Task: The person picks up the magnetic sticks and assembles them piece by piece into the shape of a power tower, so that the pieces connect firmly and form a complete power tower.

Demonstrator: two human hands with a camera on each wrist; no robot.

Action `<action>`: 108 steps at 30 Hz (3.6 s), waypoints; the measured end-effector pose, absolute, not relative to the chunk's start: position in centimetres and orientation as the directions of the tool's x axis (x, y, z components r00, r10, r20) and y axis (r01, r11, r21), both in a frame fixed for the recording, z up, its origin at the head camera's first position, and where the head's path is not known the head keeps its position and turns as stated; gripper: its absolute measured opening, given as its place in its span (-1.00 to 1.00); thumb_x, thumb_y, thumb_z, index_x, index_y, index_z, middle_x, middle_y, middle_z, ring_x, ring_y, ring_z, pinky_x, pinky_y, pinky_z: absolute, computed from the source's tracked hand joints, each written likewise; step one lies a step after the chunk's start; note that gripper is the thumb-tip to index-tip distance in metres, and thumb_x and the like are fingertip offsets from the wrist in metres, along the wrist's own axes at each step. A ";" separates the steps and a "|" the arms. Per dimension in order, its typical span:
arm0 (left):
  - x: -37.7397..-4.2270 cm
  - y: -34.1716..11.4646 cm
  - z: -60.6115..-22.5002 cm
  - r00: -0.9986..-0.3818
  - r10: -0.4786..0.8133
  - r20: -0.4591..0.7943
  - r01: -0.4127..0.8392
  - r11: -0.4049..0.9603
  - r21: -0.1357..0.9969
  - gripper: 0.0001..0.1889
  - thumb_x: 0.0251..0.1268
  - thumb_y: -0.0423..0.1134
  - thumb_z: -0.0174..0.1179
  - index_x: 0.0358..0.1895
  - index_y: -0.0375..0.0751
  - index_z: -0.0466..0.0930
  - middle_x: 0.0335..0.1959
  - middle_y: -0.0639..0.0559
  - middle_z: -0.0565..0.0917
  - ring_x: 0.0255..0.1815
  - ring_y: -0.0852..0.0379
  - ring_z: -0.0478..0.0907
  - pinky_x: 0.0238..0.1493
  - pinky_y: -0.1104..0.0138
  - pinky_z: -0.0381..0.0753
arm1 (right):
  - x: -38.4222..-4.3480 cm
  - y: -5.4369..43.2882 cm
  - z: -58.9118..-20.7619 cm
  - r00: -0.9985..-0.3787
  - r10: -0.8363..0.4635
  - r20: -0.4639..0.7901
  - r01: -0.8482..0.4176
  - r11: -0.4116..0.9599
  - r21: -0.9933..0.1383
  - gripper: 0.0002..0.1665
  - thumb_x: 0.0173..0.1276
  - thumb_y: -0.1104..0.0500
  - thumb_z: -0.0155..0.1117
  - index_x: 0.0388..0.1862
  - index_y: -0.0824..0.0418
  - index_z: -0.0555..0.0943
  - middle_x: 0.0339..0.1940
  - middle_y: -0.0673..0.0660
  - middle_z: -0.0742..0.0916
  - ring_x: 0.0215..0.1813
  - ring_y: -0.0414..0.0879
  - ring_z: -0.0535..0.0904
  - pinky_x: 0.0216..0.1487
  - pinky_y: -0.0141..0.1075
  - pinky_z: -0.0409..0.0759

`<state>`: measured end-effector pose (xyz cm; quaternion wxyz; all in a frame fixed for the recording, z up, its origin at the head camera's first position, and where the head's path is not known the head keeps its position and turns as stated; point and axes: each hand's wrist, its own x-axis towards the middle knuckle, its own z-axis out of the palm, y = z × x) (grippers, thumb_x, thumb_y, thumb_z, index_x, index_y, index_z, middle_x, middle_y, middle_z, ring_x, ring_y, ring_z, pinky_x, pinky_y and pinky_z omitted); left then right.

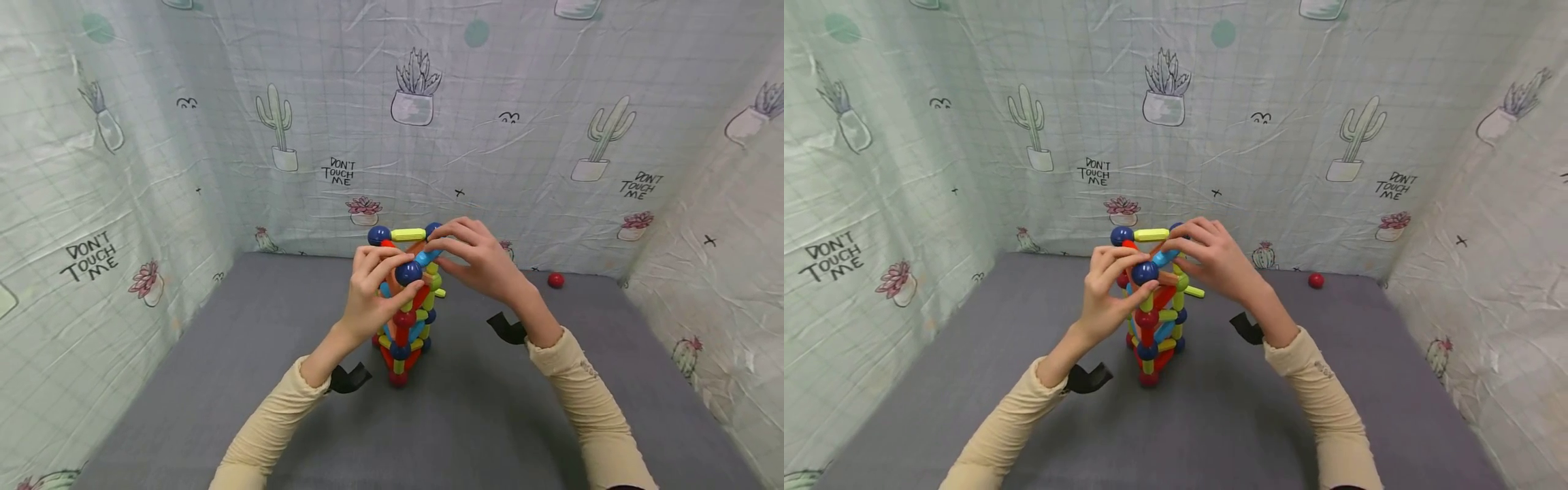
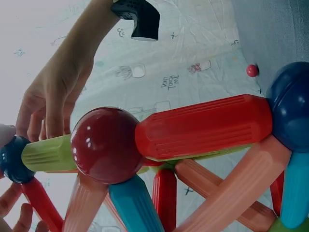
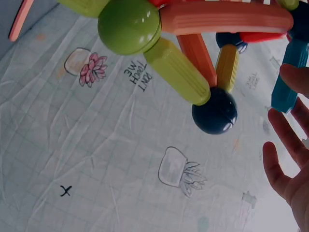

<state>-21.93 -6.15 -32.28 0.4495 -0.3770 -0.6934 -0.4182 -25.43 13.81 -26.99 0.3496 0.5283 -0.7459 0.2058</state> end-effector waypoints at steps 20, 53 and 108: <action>-19.8 -5.4 -30.2 -0.360 0.358 0.861 0.645 0.763 -0.048 -0.71 0.01 -0.13 0.27 -0.15 -0.12 0.65 -0.28 -0.06 0.46 -0.28 0.03 0.25 -0.40 0.37 0.28 | -29.2 14.9 -28.5 -0.489 -0.629 0.604 -0.872 0.377 -0.314 -0.53 0.15 0.36 0.21 0.08 0.20 0.47 0.03 0.15 0.57 0.03 -0.02 0.43 0.02 -0.10 0.42; -23.5 -8.2 -36.7 -0.809 0.284 0.514 0.586 0.335 0.738 -0.73 0.09 -0.25 0.20 -0.12 -0.26 0.57 -0.33 -0.15 0.67 -0.36 0.05 0.61 -0.36 0.29 0.59 | -25.4 18.6 -36.2 -0.772 -0.533 0.346 -0.599 0.429 -0.677 -0.51 0.11 0.21 0.30 0.04 0.25 0.43 -0.22 0.18 0.66 -0.29 -0.11 0.62 -0.32 -0.37 0.59; -29.2 -7.3 -31.9 -0.775 0.066 0.628 0.630 0.151 0.762 -0.74 0.33 -0.32 -0.09 -0.05 -0.41 0.45 -0.27 -0.32 0.54 -0.37 0.05 0.52 -0.30 0.29 0.55 | -23.7 20.3 -36.3 -0.741 -0.558 0.373 -0.657 0.487 -0.576 -0.61 0.18 0.22 0.24 -0.02 0.18 0.39 -0.27 0.07 0.65 -0.31 -0.17 0.56 -0.27 -0.34 0.56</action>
